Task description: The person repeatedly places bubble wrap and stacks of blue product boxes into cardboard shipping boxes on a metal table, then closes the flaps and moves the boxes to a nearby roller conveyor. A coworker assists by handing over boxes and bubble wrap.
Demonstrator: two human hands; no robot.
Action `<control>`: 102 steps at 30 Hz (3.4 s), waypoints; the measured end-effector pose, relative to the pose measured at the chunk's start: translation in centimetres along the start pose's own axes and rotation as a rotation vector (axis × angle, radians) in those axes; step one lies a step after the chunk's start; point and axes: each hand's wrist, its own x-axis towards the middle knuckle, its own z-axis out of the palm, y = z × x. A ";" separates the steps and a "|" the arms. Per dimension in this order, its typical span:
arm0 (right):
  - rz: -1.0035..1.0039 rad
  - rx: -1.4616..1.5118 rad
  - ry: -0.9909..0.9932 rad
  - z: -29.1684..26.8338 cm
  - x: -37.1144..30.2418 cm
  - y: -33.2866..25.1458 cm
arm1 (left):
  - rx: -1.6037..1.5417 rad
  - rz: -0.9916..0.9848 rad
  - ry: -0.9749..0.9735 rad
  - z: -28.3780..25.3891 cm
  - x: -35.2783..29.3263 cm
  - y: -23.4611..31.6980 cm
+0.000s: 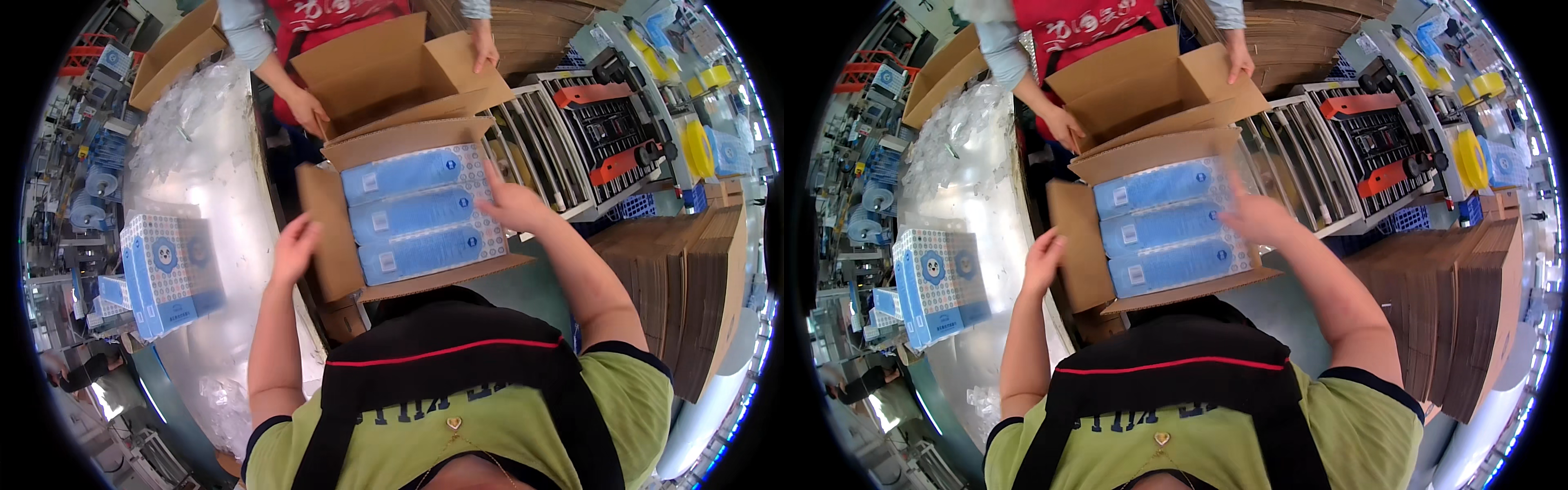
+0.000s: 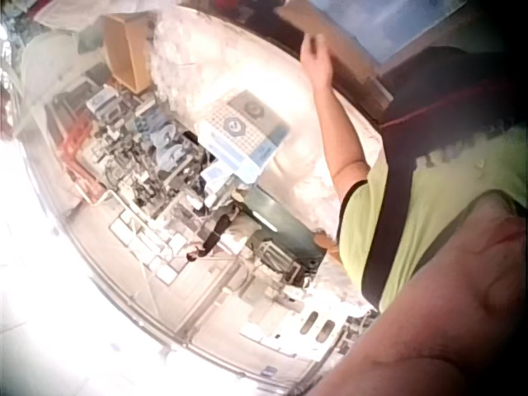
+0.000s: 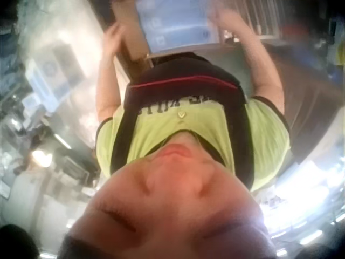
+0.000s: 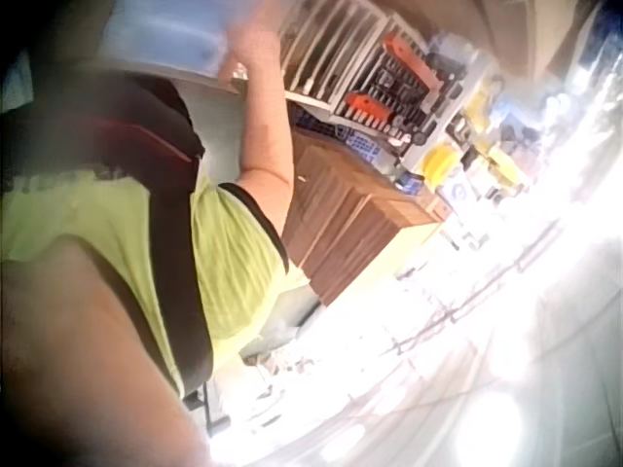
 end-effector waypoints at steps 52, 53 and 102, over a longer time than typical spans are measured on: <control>0.364 -0.327 1.234 -11.9 9.5 58.2 | 0.201 -0.151 -0.396 62.8 33.0 -3.8; 0.330 -0.248 1.050 -11.5 8.2 57.0 | 0.212 -0.311 -0.479 59.9 30.2 -5.7; -1.051 -0.299 1.172 2.0 -13.1 8.7 | 1.266 0.162 0.026 14.8 -16.2 12.1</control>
